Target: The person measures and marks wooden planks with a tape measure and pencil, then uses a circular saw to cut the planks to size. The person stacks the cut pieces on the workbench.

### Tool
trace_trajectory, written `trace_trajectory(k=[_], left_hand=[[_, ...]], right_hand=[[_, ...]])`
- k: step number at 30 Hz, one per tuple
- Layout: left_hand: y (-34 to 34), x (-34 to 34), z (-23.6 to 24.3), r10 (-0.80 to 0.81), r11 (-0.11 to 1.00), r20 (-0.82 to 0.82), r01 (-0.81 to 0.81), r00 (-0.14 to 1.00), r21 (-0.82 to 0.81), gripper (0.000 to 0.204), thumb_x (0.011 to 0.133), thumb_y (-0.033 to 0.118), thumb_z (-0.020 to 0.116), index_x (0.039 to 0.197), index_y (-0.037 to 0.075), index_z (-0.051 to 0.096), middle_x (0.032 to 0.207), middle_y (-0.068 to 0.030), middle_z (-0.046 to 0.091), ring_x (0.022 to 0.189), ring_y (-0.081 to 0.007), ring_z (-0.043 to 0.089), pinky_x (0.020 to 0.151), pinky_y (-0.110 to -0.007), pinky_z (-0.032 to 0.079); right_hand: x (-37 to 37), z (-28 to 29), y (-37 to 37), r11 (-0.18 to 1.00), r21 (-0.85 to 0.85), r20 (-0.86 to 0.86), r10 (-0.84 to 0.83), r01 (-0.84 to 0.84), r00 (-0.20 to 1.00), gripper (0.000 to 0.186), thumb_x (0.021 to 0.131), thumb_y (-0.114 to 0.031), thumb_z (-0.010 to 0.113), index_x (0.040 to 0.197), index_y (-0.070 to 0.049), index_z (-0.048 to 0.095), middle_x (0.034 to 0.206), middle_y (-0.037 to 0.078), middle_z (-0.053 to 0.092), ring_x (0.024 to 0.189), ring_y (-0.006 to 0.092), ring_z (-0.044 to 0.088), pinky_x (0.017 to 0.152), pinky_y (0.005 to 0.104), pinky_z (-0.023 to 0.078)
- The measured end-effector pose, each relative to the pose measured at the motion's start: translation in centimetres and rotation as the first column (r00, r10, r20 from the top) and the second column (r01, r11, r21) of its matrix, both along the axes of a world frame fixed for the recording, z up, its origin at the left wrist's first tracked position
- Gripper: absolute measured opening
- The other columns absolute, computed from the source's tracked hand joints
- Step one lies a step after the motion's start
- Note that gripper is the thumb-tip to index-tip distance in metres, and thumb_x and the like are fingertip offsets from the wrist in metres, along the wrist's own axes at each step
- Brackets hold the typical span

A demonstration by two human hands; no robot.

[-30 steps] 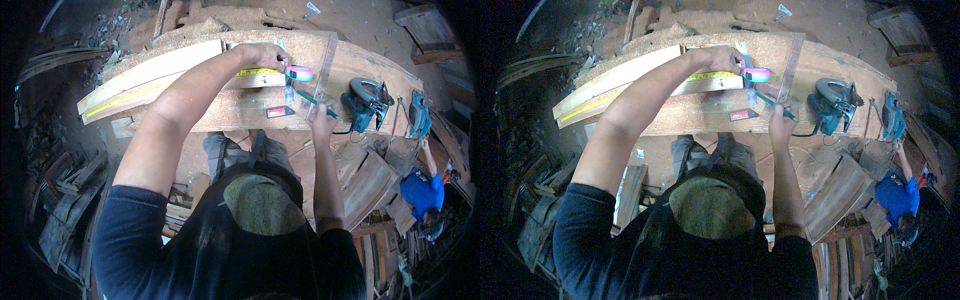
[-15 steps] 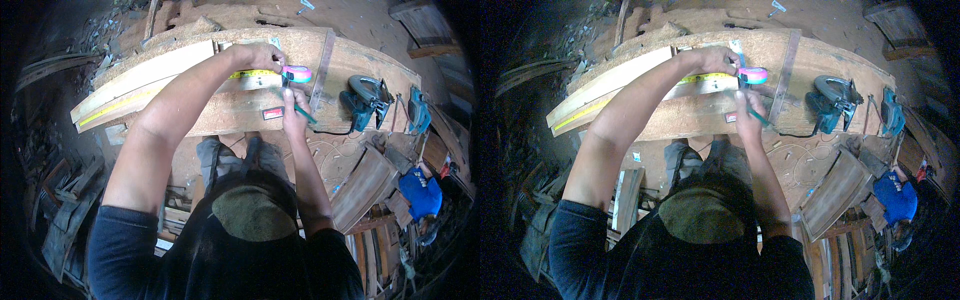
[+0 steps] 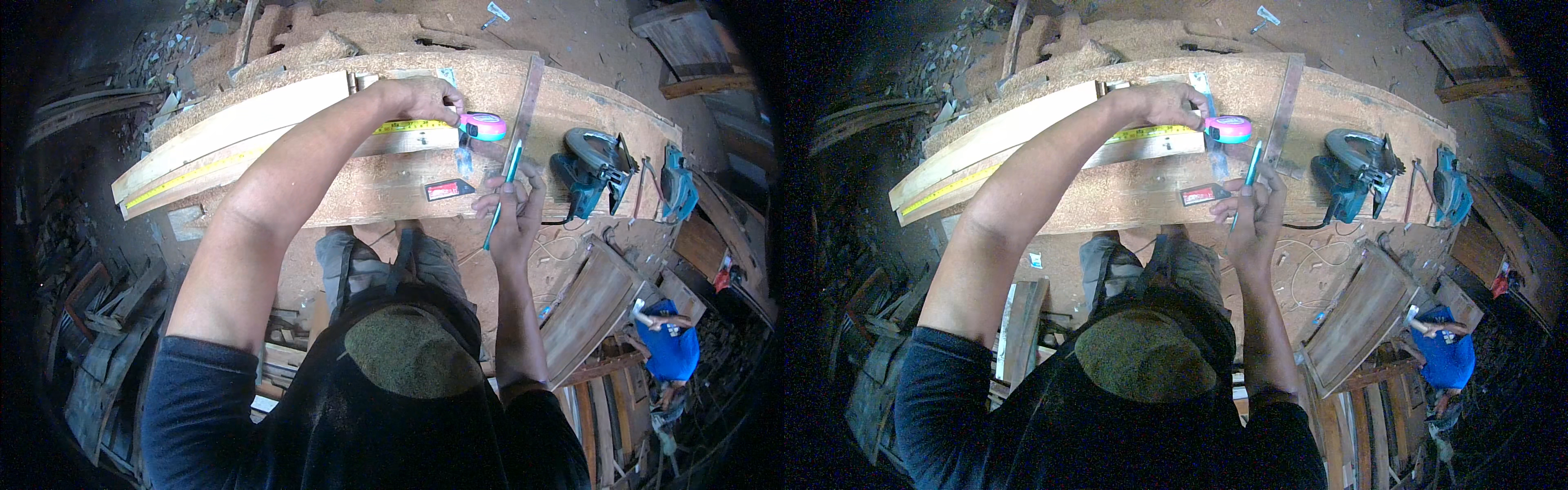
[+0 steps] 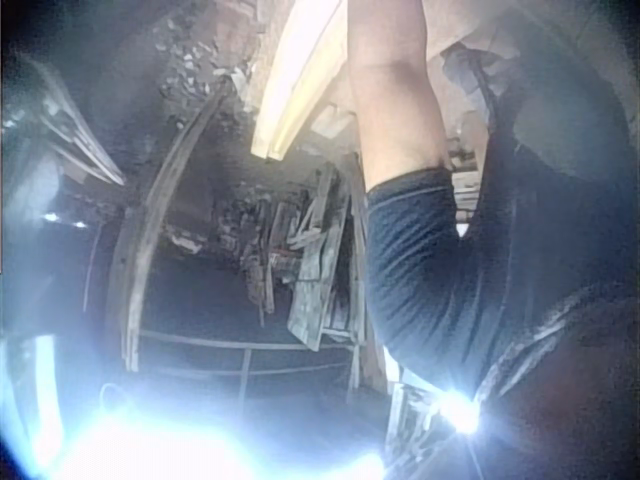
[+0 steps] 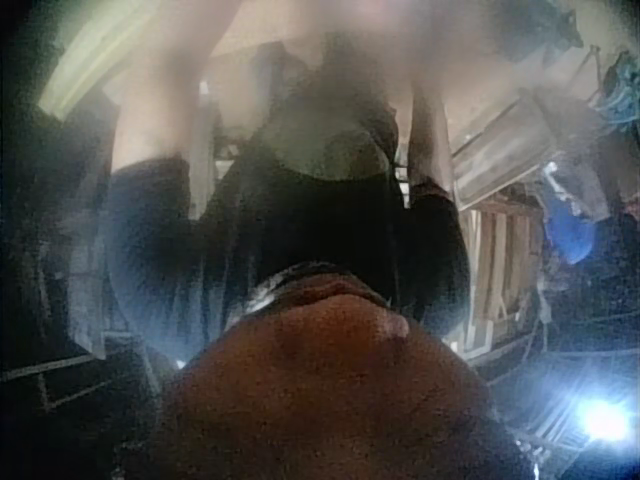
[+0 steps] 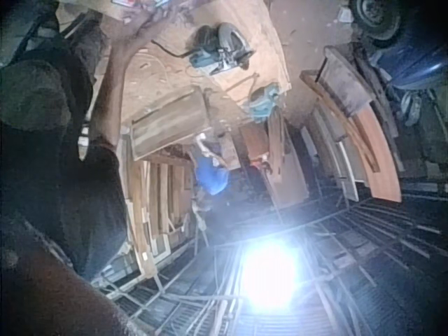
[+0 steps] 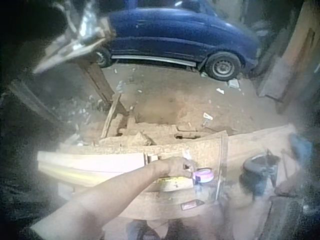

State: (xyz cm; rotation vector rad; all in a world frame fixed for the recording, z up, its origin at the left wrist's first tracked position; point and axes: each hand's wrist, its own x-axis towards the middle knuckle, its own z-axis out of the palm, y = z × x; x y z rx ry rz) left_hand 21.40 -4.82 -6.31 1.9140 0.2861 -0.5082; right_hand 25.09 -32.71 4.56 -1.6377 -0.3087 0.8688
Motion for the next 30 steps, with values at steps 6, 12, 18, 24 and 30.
trace_trajectory(k=[6,12,18,24,30], left_hand=[[-0.1,-0.1,-0.9,0.014,1.000,0.023,-0.014,1.000,-0.006,0.038,0.084,0.041,0.078,0.113,0.015,0.075,0.111,-0.0102,0.075,0.107,-0.0256,0.068,0.097,-0.041,0.051],[0.0,-0.1,-0.3,-0.001,1.000,0.014,0.001,1.000,-0.019,0.039,0.085,0.041,0.077,0.114,0.015,0.075,0.110,-0.0106,0.075,0.107,-0.0258,0.068,0.097,-0.041,0.051],[0.0,-0.3,0.1,0.016,0.999,0.004,-0.016,1.000,-0.035,0.037,0.084,0.040,0.077,0.111,0.015,0.076,0.110,-0.0108,0.076,0.108,-0.0255,0.068,0.098,-0.041,0.051],[0.0,-0.3,-1.1,0.013,0.999,0.071,-0.009,0.997,-0.052,0.033,0.085,0.037,0.076,0.107,0.013,0.076,0.104,-0.0089,0.076,0.100,-0.0232,0.067,0.091,-0.040,0.051],[-0.1,-0.4,-0.2,0.040,0.999,0.033,-0.039,0.999,-0.028,0.029,0.086,0.034,0.075,0.104,0.012,0.075,0.096,-0.0047,0.075,0.090,-0.0182,0.066,0.083,-0.036,0.052]], right_hand=[[-0.5,-0.4,1.7,0.972,0.188,-0.380,-0.061,0.142,0.923,0.029,0.109,-0.017,0.051,0.131,0.000,0.057,0.098,0.014,0.067,0.088,0.0229,0.071,0.082,0.0352,0.054],[-0.5,-6.7,0.6,0.990,0.016,0.068,0.136,-0.138,0.988,0.041,0.111,-0.033,0.049,0.130,0.001,0.063,0.091,0.008,0.066,0.081,0.0158,0.062,0.082,0.0306,0.050],[-1.7,-9.0,3.8,0.996,-0.058,0.185,0.077,-0.068,0.980,0.046,0.112,-0.034,0.048,0.132,0.002,0.065,0.094,0.005,0.066,0.090,0.0127,0.061,0.085,0.0298,0.050],[-2.1,-9.6,4.3,1.000,-0.007,0.246,-0.013,0.015,0.969,0.027,0.104,-0.014,0.062,0.125,0.000,0.071,0.108,0.010,0.073,0.100,0.0150,0.066,0.090,0.0319,0.053],[-2.2,-10.7,4.4,0.997,0.028,0.247,-0.076,0.071,0.966,0.016,0.097,-0.003,0.074,0.112,0.000,0.069,0.101,0.006,0.074,0.092,0.0089,0.067,0.082,0.0240,0.052]])
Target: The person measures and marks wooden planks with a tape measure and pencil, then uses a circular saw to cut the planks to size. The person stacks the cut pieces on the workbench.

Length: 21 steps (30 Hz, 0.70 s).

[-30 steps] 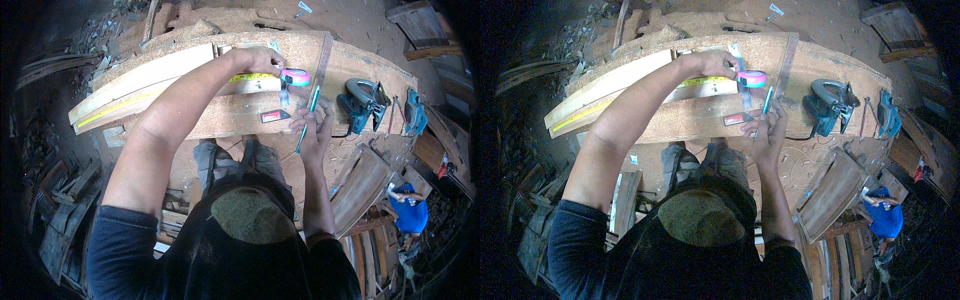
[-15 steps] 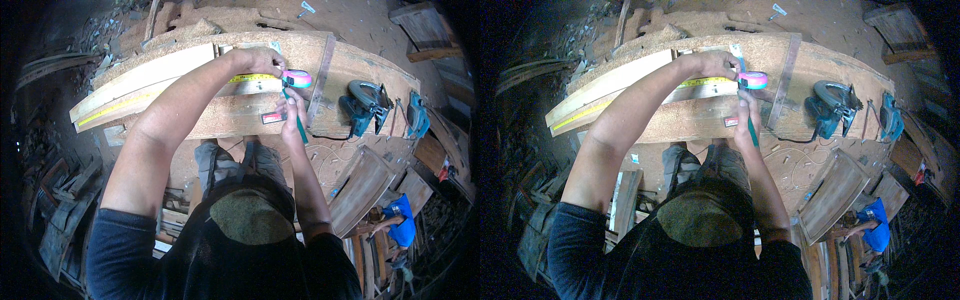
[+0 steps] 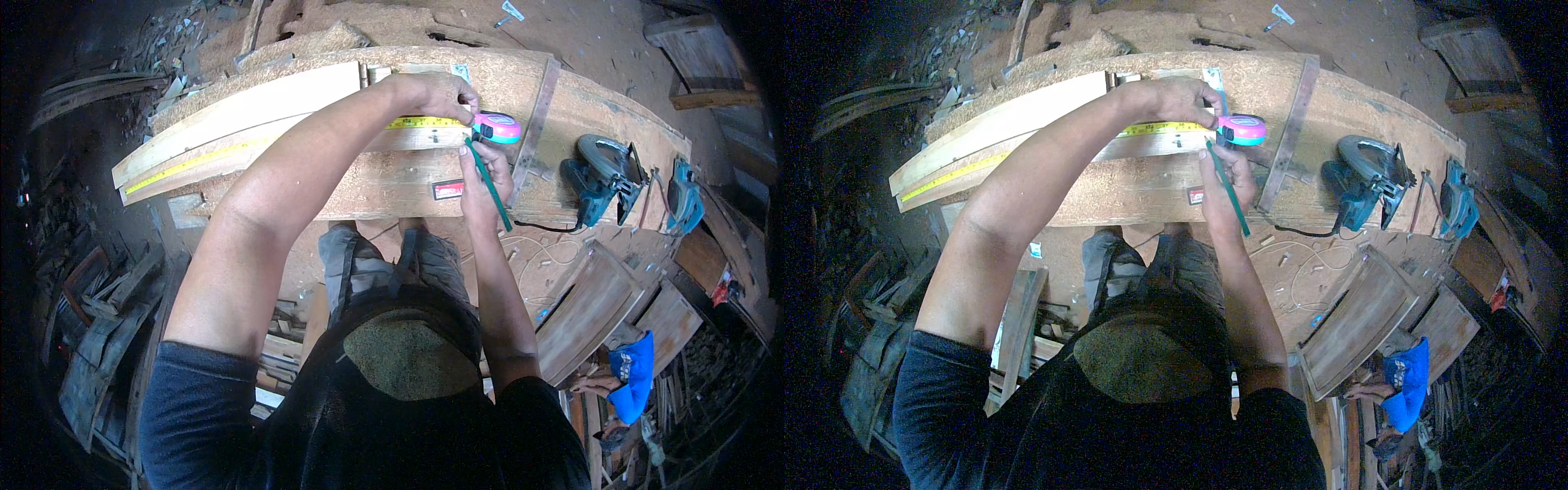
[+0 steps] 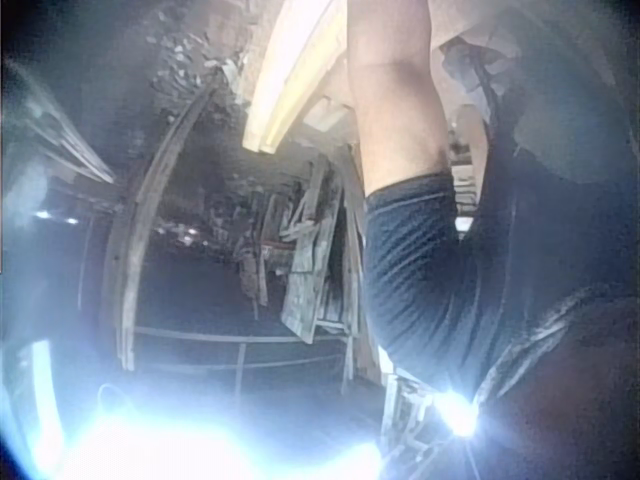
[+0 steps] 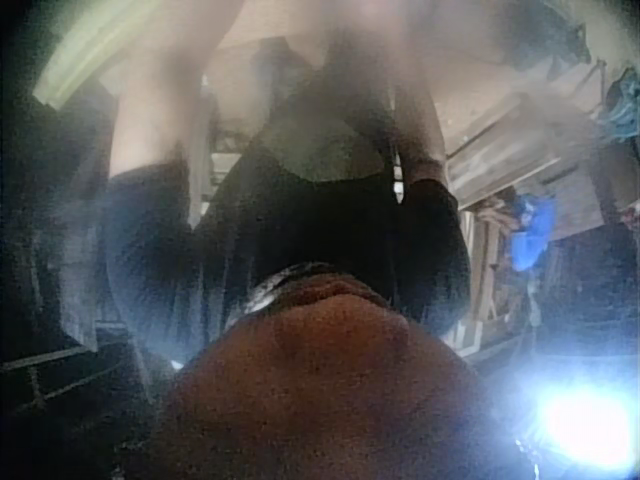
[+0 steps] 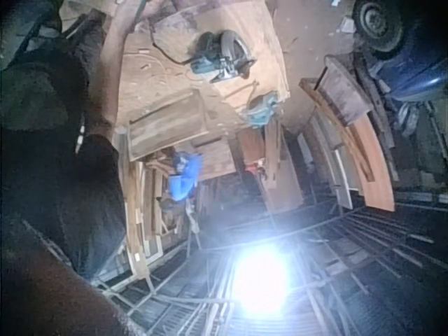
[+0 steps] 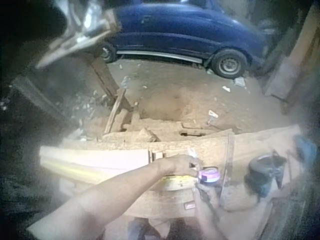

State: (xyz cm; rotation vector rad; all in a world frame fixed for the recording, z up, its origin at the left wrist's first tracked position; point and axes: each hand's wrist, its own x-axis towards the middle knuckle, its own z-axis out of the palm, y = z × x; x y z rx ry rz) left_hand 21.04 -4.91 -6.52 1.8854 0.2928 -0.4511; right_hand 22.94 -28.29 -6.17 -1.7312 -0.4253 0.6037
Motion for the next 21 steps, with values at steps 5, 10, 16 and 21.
trace_trajectory(k=[5,10,16,21], left_hand=[[0.0,0.0,-0.1,-0.012,1.000,0.023,0.012,1.000,-0.014,0.031,0.085,0.034,0.077,0.107,0.012,0.075,0.100,-0.0079,0.076,0.096,-0.0200,0.068,0.087,-0.037,0.053],[-0.2,0.1,-1.2,0.002,0.999,0.038,0.000,0.999,-0.046,0.030,0.085,0.034,0.077,0.106,0.012,0.075,0.095,-0.0058,0.075,0.093,-0.0190,0.067,0.086,-0.037,0.052],[-0.3,-0.1,-0.5,0.013,1.000,0.010,-0.013,1.000,-0.020,0.030,0.085,0.035,0.077,0.107,0.014,0.075,0.094,-0.0055,0.074,0.091,-0.0190,0.066,0.085,-0.038,0.052],[-0.3,-0.1,-0.4,0.002,1.000,0.032,-0.002,0.999,0.010,0.030,0.086,0.035,0.076,0.108,0.014,0.074,0.098,-0.0076,0.074,0.095,-0.0208,0.067,0.088,-0.039,0.052]], right_hand=[[-0.1,0.2,0.9,0.997,-0.069,0.107,-0.025,0.032,0.994,0.013,0.096,-0.005,0.075,0.105,-0.001,0.066,0.094,0.004,0.071,0.086,0.0072,0.065,0.078,0.0240,0.052],[0.5,-2.0,0.6,0.995,-0.099,0.203,0.000,0.020,0.979,0.018,0.092,-0.011,0.079,0.102,-0.001,0.069,0.089,0.007,0.072,0.078,0.0104,0.066,0.073,0.0279,0.053],[0.5,-1.4,0.9,0.995,-0.101,0.201,0.025,-0.004,0.979,0.016,0.093,-0.010,0.078,0.102,0.000,0.069,0.089,0.004,0.071,0.078,0.0086,0.063,0.072,0.0260,0.052],[0.4,-1.3,1.2,0.994,-0.110,0.236,0.032,-0.006,0.971,0.016,0.093,-0.010,0.078,0.102,0.000,0.070,0.089,0.005,0.071,0.078,0.0096,0.064,0.072,0.0270,0.052]])
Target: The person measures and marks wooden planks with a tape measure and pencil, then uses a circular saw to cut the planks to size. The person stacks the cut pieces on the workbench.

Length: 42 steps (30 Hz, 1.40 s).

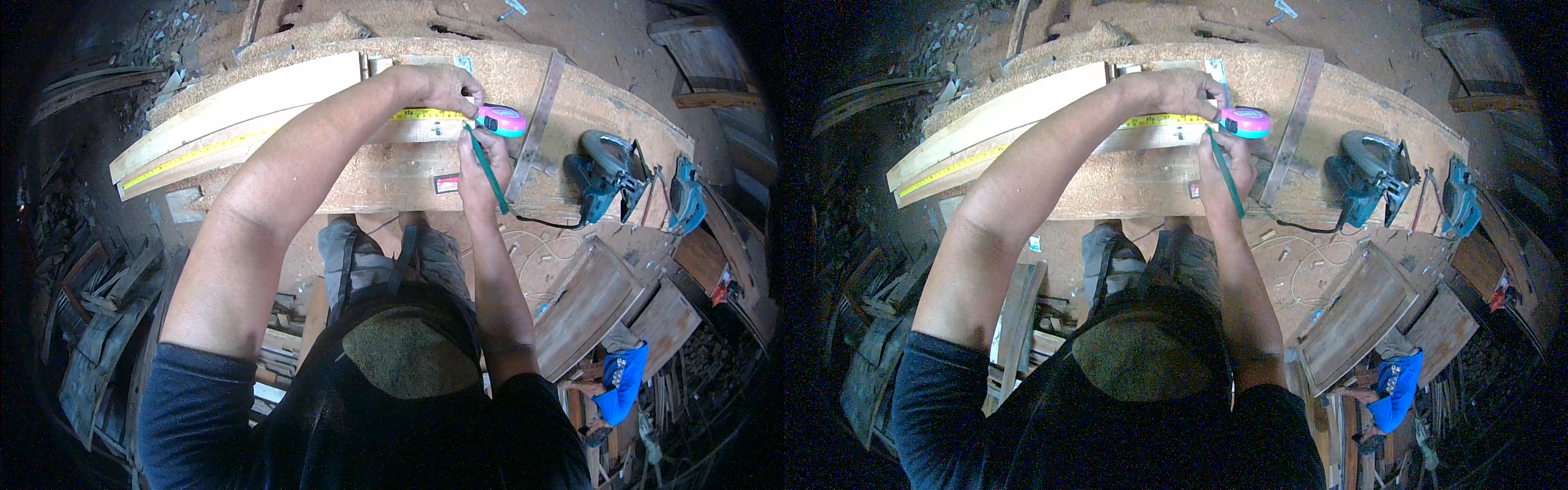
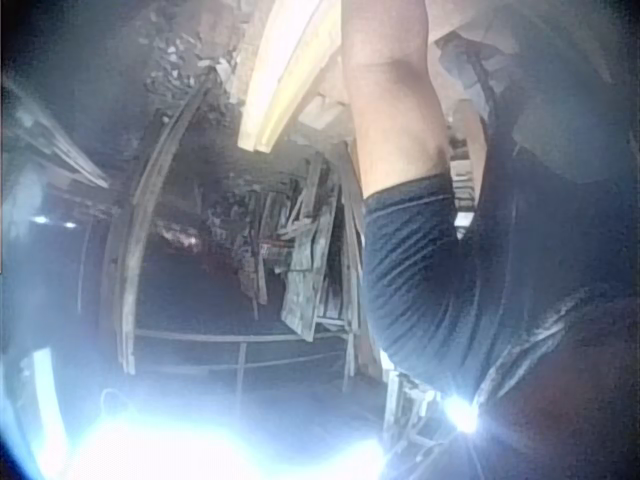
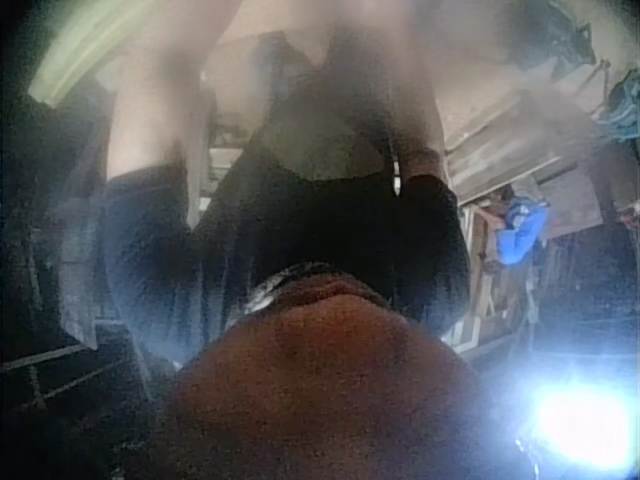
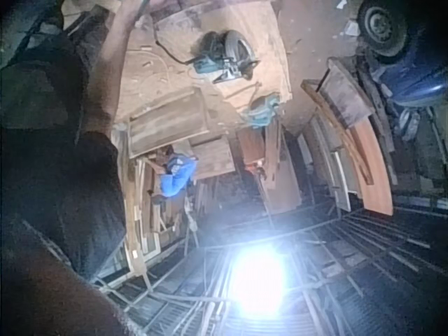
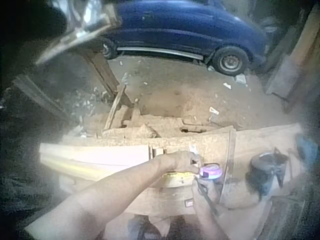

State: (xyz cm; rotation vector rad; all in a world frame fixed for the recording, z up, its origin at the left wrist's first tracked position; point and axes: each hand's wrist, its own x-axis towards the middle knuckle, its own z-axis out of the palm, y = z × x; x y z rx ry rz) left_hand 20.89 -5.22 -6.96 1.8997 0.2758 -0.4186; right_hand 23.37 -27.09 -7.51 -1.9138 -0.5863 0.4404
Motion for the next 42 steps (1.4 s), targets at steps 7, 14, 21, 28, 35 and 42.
trace_trajectory(k=[7,14,21,28,35,42], left_hand=[[0.0,0.0,0.1,-0.008,1.000,-0.027,0.007,1.000,-0.018,0.030,0.087,0.034,0.075,0.109,0.013,0.073,0.102,-0.0083,0.074,0.099,-0.0220,0.066,0.092,-0.040,0.051],[-0.1,0.2,-0.8,-0.018,1.000,-0.019,0.018,1.000,-0.005,0.032,0.086,0.035,0.075,0.110,0.015,0.074,0.104,-0.0085,0.074,0.102,-0.0237,0.067,0.093,-0.040,0.051],[-0.1,0.3,-0.8,-0.014,1.000,-0.027,0.015,1.000,0.013,0.032,0.086,0.036,0.076,0.111,0.017,0.074,0.108,-0.0091,0.074,0.109,-0.0253,0.067,0.097,-0.042,0.051],[-0.2,0.2,0.0,0.007,1.000,-0.051,-0.008,0.999,-0.024,0.030,0.086,0.035,0.076,0.109,0.015,0.074,0.102,-0.0066,0.073,0.102,-0.0219,0.065,0.093,-0.040,0.050],[-0.3,0.2,-1.0,0.031,0.999,-0.021,-0.031,0.999,-0.038,0.028,0.087,0.031,0.077,0.108,0.014,0.074,0.096,-0.0047,0.071,0.094,-0.0187,0.063,0.087,-0.037,0.050],[0.0,0.0,1.0,-0.007,1.000,-0.061,0.005,0.998,-0.022,0.030,0.088,0.034,0.075,0.110,0.015,0.074,0.096,-0.0072,0.071,0.095,-0.0207,0.063,0.086,-0.038,0.050]], right_hand=[[0.0,-0.3,0.1,1.000,-0.019,0.024,-0.021,0.021,1.000,0.017,0.087,-0.010,0.081,0.097,-0.001,0.070,0.089,0.012,0.075,0.079,0.0183,0.072,0.074,0.0342,0.057],[-0.1,0.1,0.2,0.998,-0.060,0.033,-0.027,0.029,0.999,0.017,0.086,-0.011,0.081,0.096,-0.003,0.070,0.089,0.013,0.075,0.079,0.0224,0.073,0.076,0.0375,0.057],[-0.2,0.9,0.5,0.995,-0.096,0.060,-0.014,0.019,0.998,0.017,0.086,-0.012,0.080,0.096,-0.003,0.069,0.087,0.013,0.074,0.078,0.0241,0.073,0.075,0.0386,0.057],[-0.1,0.6,0.5,0.997,-0.073,0.029,-0.006,0.009,1.000,0.018,0.086,-0.011,0.080,0.097,-0.002,0.069,0.090,0.013,0.074,0.079,0.0228,0.072,0.074,0.0379,0.057],[-0.1,0.9,0.6,0.999,-0.043,0.007,-0.005,0.006,1.000,0.018,0.087,-0.012,0.080,0.096,-0.002,0.068,0.091,0.014,0.075,0.082,0.0232,0.072,0.076,0.0387,0.056],[-0.1,1.1,0.5,0.998,-0.065,0.020,0.014,-0.013,1.000,0.016,0.089,-0.011,0.078,0.096,-0.001,0.067,0.092,0.014,0.074,0.084,0.0266,0.072,0.078,0.0391,0.056]])
